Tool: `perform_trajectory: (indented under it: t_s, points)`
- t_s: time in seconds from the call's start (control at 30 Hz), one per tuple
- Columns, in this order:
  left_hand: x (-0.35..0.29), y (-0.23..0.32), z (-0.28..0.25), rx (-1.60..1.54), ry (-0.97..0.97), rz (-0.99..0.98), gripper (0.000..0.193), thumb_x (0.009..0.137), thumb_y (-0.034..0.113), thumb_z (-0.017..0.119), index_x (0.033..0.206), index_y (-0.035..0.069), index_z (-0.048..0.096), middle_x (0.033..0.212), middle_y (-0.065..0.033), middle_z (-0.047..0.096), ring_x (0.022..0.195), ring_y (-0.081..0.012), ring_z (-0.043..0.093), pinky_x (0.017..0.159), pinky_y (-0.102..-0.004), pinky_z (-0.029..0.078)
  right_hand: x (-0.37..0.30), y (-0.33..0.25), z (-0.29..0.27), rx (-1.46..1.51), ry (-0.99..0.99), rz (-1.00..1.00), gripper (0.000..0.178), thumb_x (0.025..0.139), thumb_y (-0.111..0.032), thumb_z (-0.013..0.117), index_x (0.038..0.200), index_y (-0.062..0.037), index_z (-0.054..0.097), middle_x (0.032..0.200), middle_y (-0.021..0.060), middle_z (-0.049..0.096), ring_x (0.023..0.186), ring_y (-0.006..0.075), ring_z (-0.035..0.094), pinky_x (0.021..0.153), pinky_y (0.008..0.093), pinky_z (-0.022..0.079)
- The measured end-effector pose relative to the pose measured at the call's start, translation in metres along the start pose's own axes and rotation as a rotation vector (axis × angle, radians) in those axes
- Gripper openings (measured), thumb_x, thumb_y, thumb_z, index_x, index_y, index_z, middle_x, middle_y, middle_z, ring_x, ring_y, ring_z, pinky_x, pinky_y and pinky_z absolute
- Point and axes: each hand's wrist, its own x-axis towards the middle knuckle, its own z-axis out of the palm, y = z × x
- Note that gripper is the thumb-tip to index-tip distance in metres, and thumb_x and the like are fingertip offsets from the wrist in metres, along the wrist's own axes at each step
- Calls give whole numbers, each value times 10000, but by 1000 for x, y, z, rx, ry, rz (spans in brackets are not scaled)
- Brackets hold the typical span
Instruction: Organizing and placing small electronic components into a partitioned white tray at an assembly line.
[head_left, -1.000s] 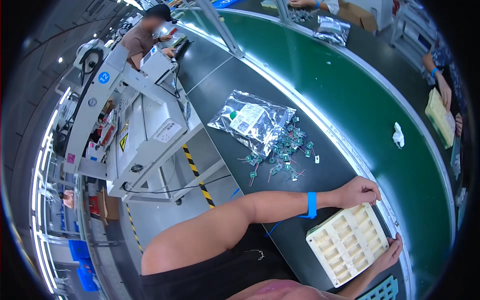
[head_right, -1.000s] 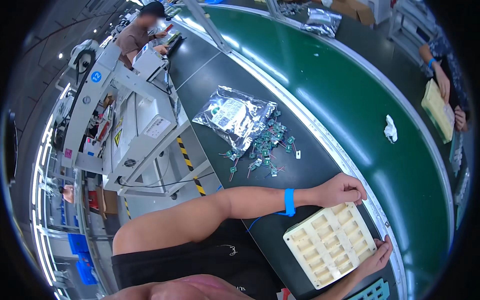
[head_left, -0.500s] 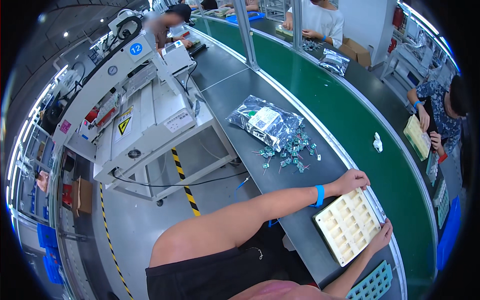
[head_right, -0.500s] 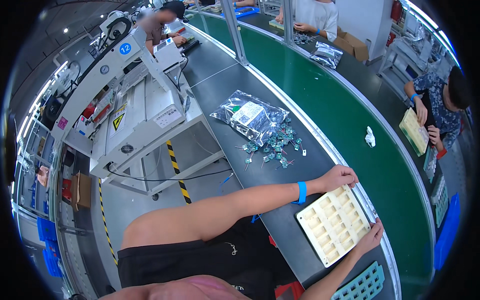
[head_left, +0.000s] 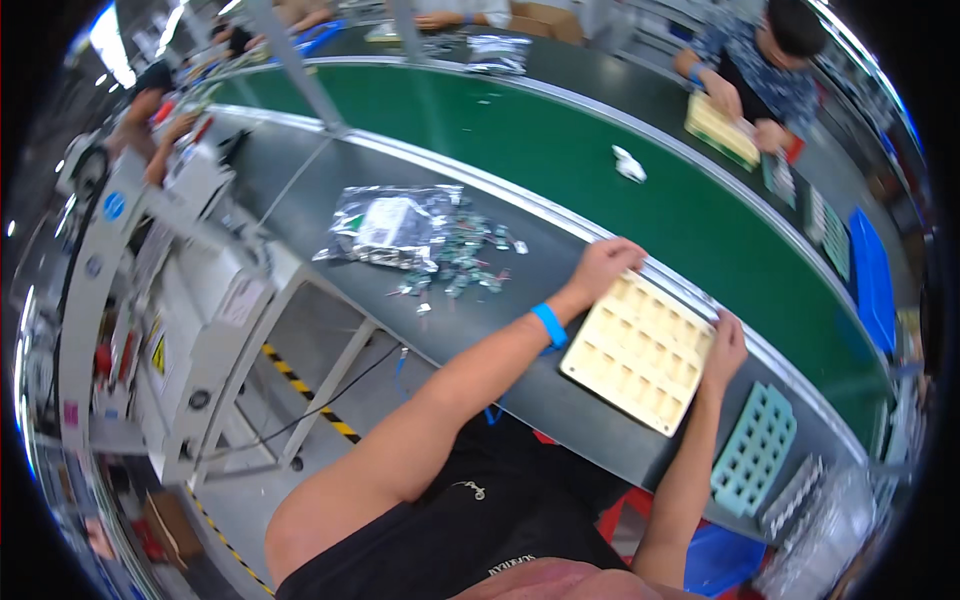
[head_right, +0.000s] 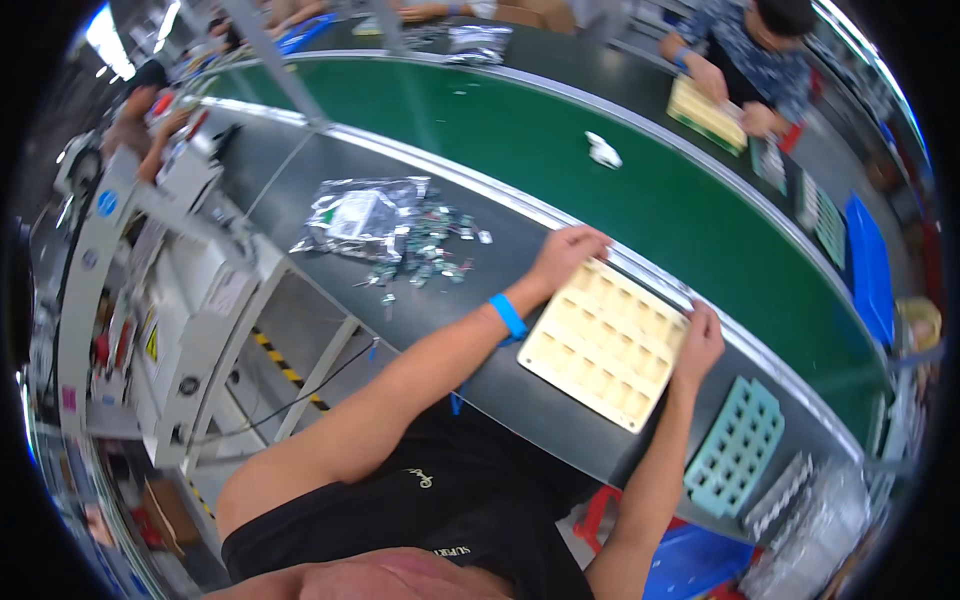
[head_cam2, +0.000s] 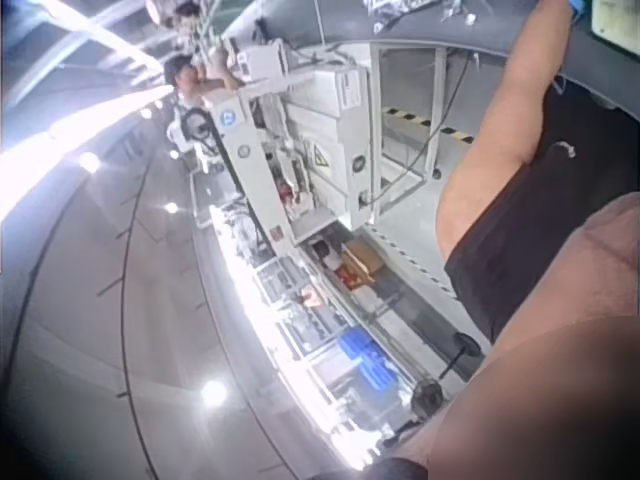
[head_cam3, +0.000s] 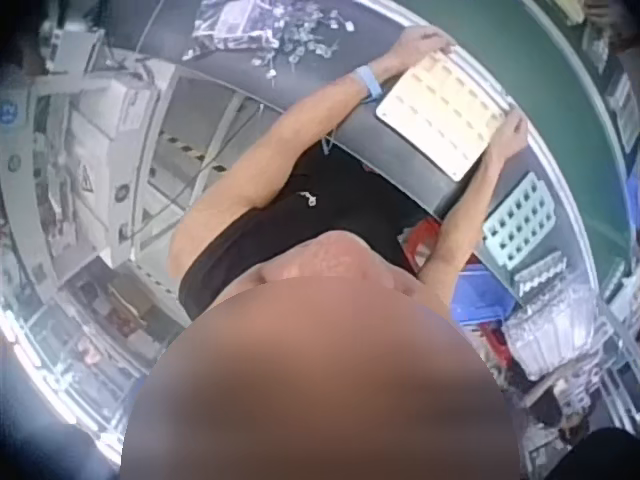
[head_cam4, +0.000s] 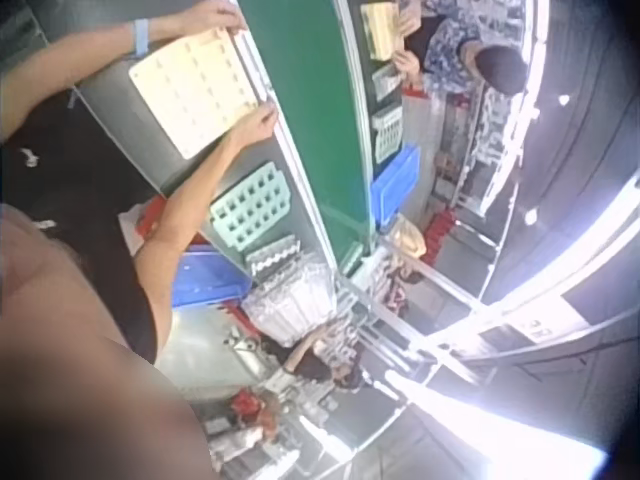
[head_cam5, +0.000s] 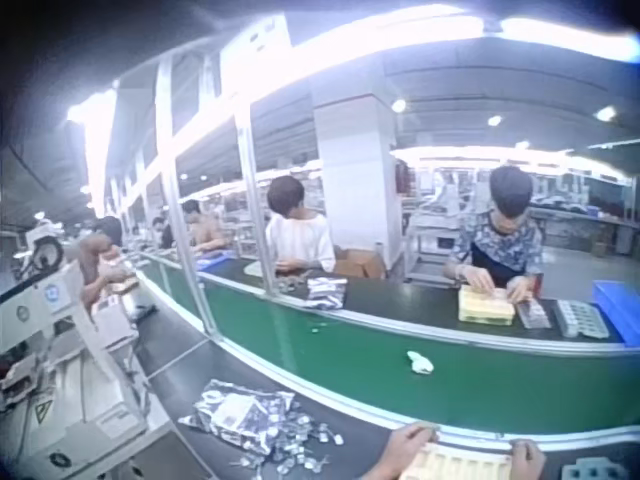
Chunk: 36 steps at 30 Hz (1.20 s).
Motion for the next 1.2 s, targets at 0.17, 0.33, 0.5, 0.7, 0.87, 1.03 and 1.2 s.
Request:
perform_trajectory:
  t_s: [0.17, 0.33, 0.5, 0.7, 0.87, 1.03, 1.2]
  points:
    - [4, 0, 14, -119, -37, -100, 186, 921, 93, 552, 967, -28, 686, 836, -67, 684, 795, -114, 636, 741, -255, 510, -4, -8, -10, 56, 29, 25, 273, 971, -182, 535, 1044, 33, 686, 838, 64, 672, 784, 113, 590, 739, 259, 466]
    - [6, 3, 12, -148, -65, -159, 191, 932, 101, 554, 985, -27, 684, 854, -75, 683, 797, -120, 636, 739, -256, 515, -6, -12, -6, 84, 33, 69, 259, 973, -174, 537, 1038, 24, 689, 842, 58, 675, 785, 102, 590, 738, 249, 465]
    - [4, 4, 13, -170, -80, -173, 194, 935, 104, 552, 998, -23, 684, 859, -72, 680, 799, -116, 634, 730, -254, 517, -7, -12, -7, 88, 30, 68, 261, 979, -187, 538, 1037, 18, 691, 848, 59, 672, 784, 103, 590, 738, 251, 466]
    - [3, 6, 11, -171, -95, -170, 197, 941, 103, 547, 1004, -28, 679, 860, -67, 674, 792, -114, 629, 724, -256, 517, -8, -13, -4, 124, 28, 76, 257, 981, -182, 539, 1034, 19, 690, 833, 43, 658, 767, 88, 570, 716, 238, 459]
    - [6, 6, 14, -175, -74, -198, 194, 943, 98, 545, 1010, -31, 675, 854, -61, 667, 773, -110, 618, 706, -255, 507, -8, -12, -7, 130, 39, 75, 250, 969, -173, 549, 1023, 25, 694, 834, 46, 674, 753, 91, 585, 691, 233, 464]
    - [10, 12, 18, 133, -57, -149, 202, 939, 186, 611, 972, 8, 699, 828, -37, 669, 740, -108, 607, 689, -245, 486, -4, -7, -12, 88, 53, 130, 196, 936, -151, 581, 1021, -34, 714, 839, 50, 704, 761, 94, 620, 689, 260, 500]
    - [15, -12, -5, 123, 18, -129, 207, 961, 117, 562, 1029, -33, 686, 829, -70, 648, 742, -126, 600, 690, -241, 482, -4, -2, 7, 90, 44, 16, 202, 923, -145, 581, 993, -2, 704, 794, 72, 696, 738, 113, 636, 676, 267, 510]
